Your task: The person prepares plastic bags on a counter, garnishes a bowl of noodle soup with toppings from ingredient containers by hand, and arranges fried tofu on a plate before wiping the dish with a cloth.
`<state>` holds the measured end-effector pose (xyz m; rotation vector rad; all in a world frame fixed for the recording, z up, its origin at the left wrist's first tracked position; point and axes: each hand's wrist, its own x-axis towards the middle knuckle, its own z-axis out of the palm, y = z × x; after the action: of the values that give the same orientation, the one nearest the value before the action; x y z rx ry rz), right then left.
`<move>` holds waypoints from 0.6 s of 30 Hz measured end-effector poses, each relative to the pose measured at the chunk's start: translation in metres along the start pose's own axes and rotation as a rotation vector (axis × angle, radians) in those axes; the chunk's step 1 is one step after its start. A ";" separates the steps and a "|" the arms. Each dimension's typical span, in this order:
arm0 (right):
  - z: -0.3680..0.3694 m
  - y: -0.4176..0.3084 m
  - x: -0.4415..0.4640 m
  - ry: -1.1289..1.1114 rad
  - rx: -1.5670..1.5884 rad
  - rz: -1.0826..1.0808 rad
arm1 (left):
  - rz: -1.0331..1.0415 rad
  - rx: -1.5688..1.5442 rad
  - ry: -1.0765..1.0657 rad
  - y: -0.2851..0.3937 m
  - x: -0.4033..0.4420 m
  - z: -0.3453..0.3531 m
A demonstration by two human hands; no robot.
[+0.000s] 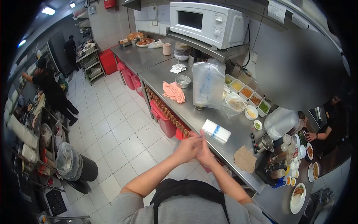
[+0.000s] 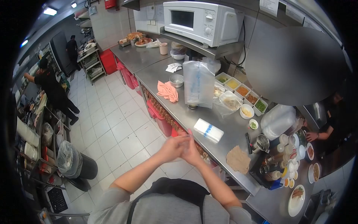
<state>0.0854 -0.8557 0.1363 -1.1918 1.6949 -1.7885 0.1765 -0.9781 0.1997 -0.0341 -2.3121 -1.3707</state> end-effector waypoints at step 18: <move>0.253 -0.030 0.036 -0.753 0.170 0.171 | -0.304 0.366 0.445 0.028 -0.213 -0.136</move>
<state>0.2731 -1.0312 0.1508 -1.3595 1.1346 -1.1332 0.4246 -1.0347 0.1950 0.6884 -2.1925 -0.9345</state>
